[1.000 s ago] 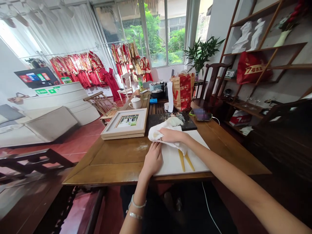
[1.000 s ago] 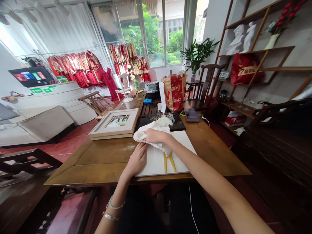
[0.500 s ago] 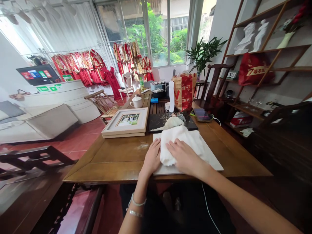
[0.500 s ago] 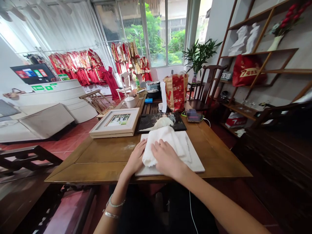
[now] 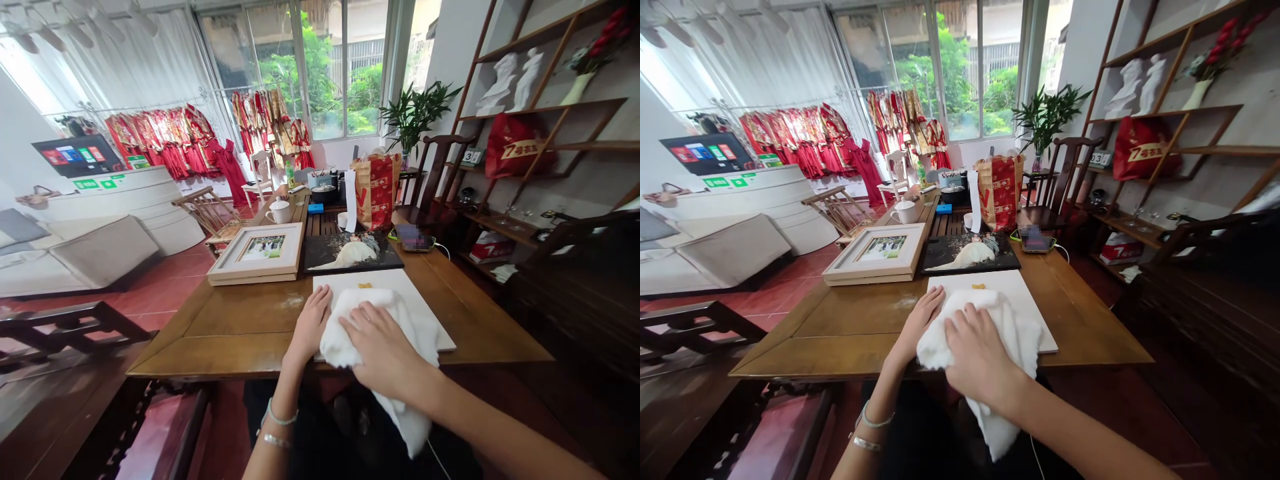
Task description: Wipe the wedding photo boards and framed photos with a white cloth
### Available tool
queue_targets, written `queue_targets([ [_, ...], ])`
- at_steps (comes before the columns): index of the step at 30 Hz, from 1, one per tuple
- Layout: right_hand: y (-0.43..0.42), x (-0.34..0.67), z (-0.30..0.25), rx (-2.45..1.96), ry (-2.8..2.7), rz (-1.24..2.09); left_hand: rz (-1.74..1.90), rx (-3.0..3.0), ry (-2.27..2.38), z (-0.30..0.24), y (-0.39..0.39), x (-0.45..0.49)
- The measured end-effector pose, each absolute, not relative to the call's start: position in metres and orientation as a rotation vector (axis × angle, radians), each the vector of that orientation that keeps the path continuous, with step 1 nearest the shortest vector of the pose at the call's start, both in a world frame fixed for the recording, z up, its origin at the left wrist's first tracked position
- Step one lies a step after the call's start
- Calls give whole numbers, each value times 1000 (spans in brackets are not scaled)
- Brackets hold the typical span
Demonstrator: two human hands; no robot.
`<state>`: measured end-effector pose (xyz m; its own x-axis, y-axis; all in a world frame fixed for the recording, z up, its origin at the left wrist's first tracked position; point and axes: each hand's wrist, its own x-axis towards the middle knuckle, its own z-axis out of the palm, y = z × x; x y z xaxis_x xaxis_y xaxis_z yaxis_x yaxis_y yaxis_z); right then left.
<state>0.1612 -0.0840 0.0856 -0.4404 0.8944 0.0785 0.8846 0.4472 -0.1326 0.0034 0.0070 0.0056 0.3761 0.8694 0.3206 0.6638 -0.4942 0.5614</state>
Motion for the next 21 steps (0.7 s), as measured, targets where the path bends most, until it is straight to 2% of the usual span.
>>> queue_targets([
  [6,-19,171,79,-1713,-2405,39,846,2337,1320,6,5,4],
  [10,-3,178,69,-1621,-2493,88,852,2327,1297,9,3,5],
  [15,-36,194,63,-1346,-2635,287,830,2315,1296,10,2,4],
  [21,-97,232,81,-1074,-2643,755,802,2290,1365,8,2,6],
])
